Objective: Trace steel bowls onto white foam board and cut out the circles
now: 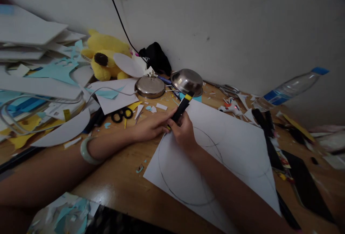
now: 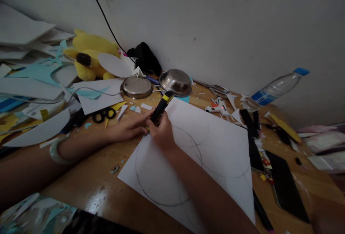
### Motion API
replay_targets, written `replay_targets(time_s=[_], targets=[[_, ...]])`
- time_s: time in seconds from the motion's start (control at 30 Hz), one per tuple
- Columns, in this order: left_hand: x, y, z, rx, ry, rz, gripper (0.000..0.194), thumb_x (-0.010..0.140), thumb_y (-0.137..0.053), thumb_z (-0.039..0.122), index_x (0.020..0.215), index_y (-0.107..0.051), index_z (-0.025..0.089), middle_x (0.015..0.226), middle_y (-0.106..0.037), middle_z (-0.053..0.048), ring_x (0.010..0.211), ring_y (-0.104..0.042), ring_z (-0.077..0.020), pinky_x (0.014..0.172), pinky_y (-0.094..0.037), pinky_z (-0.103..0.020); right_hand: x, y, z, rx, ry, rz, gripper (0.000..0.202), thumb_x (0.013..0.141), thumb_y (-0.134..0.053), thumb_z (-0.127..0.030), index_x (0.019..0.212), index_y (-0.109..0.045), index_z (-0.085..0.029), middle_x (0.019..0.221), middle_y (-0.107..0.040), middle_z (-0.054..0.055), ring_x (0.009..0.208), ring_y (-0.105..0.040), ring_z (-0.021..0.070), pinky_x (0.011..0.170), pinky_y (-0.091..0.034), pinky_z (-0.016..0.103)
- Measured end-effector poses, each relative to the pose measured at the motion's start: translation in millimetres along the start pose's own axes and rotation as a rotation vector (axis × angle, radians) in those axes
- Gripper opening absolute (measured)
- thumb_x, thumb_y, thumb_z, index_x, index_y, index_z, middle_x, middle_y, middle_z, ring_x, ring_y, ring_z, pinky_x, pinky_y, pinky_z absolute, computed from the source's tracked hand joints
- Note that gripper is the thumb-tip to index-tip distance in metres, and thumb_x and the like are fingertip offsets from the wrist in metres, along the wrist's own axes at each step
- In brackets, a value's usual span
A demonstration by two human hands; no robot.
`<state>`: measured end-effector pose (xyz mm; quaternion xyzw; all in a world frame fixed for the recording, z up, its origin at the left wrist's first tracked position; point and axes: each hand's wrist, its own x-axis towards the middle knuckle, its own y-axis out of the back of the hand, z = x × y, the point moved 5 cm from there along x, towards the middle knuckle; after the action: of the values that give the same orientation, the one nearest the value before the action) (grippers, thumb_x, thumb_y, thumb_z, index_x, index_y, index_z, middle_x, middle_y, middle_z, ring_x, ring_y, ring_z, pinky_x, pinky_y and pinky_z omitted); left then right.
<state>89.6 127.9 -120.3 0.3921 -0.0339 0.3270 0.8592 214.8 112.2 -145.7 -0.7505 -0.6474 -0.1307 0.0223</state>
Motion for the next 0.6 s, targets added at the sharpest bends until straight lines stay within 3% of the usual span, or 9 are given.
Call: replay_targets(time_s=[0.3, 0.6], targets=[[5.8, -2.4, 2.4, -0.03, -0.012, 0.017, 0.069, 0.082, -0.05, 0.012, 0.143, -0.021, 0.027, 0.133, -0.049, -0.008, 0.119, -0.047, -0.0222, 0.1, -0.034, -0.039, -2.4, 5.5, -7.5, -0.062, 0.006, 0.137, 0.03, 0.072, -0.062, -0.035, 0.093, -0.049, -0.019, 0.072, -0.054, 0.0, 0.063, -0.053, 0.0148, 0.056, -0.043, 0.028], [8.1, -3.2, 0.8, -0.048, 0.028, 0.03, 0.063, 0.082, -0.049, 0.014, 0.14, -0.029, 0.028, 0.128, -0.054, -0.006, 0.116, -0.049, -0.022, 0.1, -0.034, -0.039, -3.1, 8.5, -8.8, -0.103, -0.014, 0.188, 0.034, 0.071, -0.062, -0.034, 0.099, -0.05, -0.018, 0.077, -0.058, 0.002, 0.069, -0.057, 0.0181, 0.06, -0.044, 0.03]])
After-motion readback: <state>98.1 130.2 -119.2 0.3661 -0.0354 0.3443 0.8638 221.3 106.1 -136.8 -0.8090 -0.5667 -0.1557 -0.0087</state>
